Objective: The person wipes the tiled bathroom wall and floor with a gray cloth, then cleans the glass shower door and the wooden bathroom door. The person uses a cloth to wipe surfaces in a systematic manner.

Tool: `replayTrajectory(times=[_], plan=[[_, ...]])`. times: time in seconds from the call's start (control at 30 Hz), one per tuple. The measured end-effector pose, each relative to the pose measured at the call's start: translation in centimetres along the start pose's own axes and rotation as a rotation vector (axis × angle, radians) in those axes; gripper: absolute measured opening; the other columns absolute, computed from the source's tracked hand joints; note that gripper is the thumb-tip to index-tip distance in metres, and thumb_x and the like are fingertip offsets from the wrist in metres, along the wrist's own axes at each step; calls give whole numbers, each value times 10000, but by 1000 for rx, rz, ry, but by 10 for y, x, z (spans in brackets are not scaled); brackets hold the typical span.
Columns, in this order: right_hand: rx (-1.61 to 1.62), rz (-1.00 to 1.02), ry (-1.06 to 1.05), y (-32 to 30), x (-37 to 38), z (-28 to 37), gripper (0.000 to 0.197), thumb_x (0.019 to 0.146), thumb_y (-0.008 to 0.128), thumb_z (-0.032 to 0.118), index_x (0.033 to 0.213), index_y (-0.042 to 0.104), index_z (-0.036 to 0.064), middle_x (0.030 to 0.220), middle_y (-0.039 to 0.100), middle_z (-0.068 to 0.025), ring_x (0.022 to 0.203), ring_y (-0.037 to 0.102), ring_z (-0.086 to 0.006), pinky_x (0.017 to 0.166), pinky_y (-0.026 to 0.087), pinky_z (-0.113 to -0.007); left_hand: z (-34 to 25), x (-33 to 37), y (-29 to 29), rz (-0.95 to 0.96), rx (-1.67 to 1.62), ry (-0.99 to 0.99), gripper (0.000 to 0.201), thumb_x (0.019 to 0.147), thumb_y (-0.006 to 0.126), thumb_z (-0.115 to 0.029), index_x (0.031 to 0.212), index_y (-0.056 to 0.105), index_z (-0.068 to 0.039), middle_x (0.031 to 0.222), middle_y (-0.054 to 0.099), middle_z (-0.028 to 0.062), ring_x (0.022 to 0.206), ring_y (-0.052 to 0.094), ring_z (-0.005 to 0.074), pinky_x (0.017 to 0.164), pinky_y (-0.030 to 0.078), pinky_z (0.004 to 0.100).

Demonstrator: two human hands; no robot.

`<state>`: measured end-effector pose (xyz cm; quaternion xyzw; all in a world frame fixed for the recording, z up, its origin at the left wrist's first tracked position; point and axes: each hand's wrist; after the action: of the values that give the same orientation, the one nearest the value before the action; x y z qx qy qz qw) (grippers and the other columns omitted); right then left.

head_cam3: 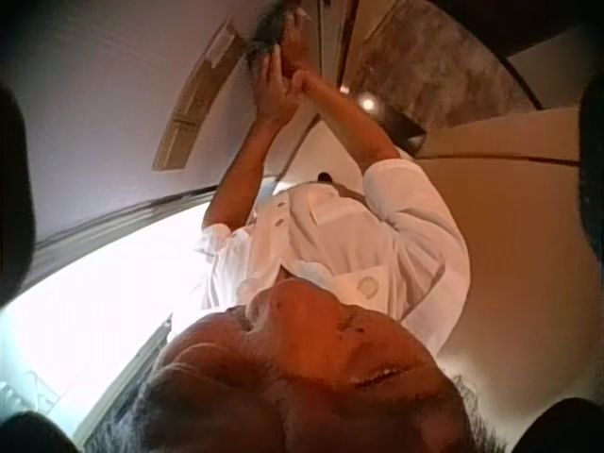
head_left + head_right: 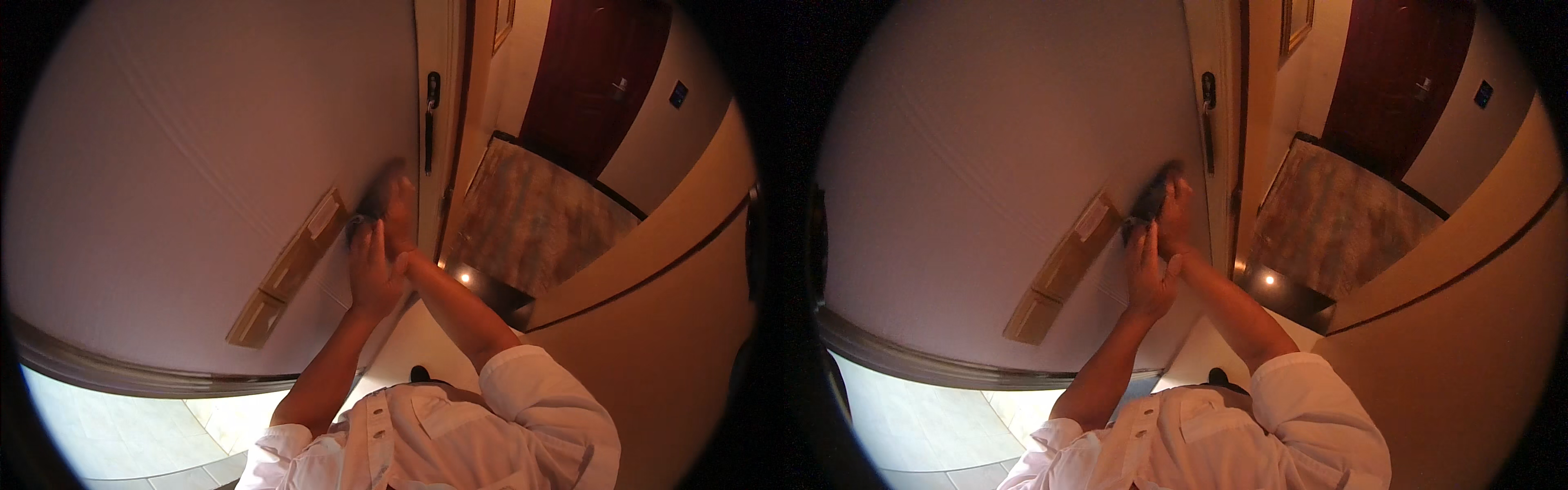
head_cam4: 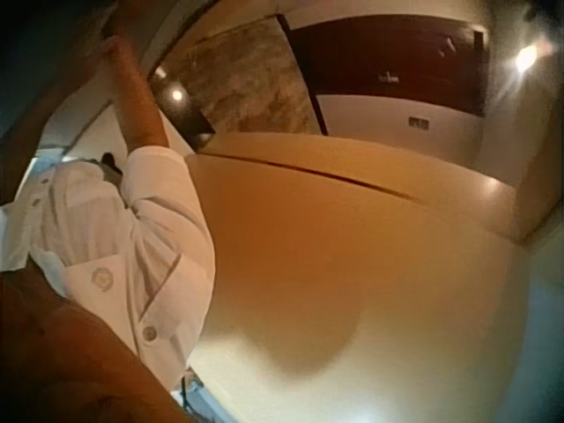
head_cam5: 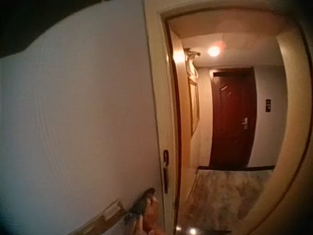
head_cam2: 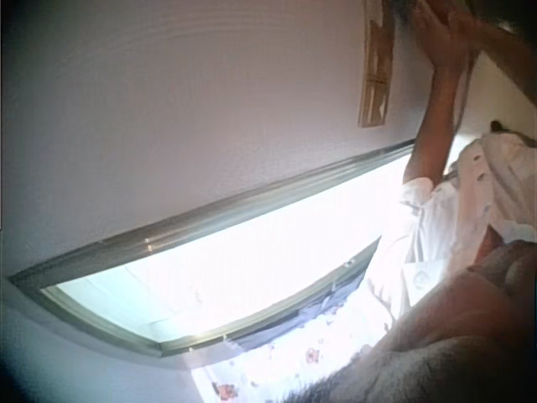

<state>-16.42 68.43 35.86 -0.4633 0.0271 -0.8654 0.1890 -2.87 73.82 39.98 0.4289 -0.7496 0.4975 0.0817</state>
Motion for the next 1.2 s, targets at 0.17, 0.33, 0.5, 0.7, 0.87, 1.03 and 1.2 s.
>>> replayTrajectory(times=[0.17,0.33,0.5,0.7,0.87,1.03,1.2], plan=[[24,210,245,-3,-2,-49,441,908,648,205,1245,479,-24,1211,435,-229,1134,442,-372,1021,397,-503,7,25,33,79,22,30,753,1043,510,-448,1582,287,29,1581,352,291,1462,326,480,1212,239,548],[225,191,254,-2,4,-65,564,927,626,327,1319,452,-40,1300,425,-276,1176,446,-381,1037,390,-492,-8,36,35,50,136,22,762,1025,537,-436,1585,288,17,1612,337,243,1471,306,486,1217,231,560],[-33,-51,12,3,76,-5,676,884,585,186,1477,398,-80,1441,448,-306,1229,462,-462,1095,371,-517,-30,65,4,-194,208,200,741,1030,534,-421,1582,290,9,1636,315,214,1478,273,509,1212,206,608],[120,-274,-282,-22,141,78,651,828,640,49,1458,492,-32,1483,461,-243,1284,480,-422,1107,378,-486,-63,73,-38,-398,188,191,734,1039,537,-430,1578,293,5,1627,210,344,1497,182,559,1204,148,661],[98,-298,-349,-16,169,90,633,829,626,44,1445,505,-42,1466,477,-255,1276,481,-426,1109,374,-496,-67,97,-51,-410,227,255,734,1030,555,-436,1578,313,-11,1620,174,377,1493,171,580,1199,168,662],[102,-257,-45,-11,157,49,548,930,548,122,1429,471,-92,1443,470,-290,1289,456,-462,1134,358,-504,-64,110,-38,-225,237,211,740,1014,573,-432,1586,318,-38,1609,226,364,1472,210,588,1193,206,654],[111,-197,-52,-20,142,46,651,859,598,144,1450,453,-87,1472,447,-286,1264,453,-468,1128,347,-526,-70,92,-37,-195,258,140,764,1005,583,-452,1578,321,-20,1585,253,377,1449,239,596,1185,197,669]])
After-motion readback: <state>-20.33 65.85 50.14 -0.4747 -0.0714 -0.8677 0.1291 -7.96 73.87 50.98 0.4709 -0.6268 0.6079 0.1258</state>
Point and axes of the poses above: each hand's wrist, its own x-axis towards the middle knuckle, its own y-axis out of the palm, z = x × y
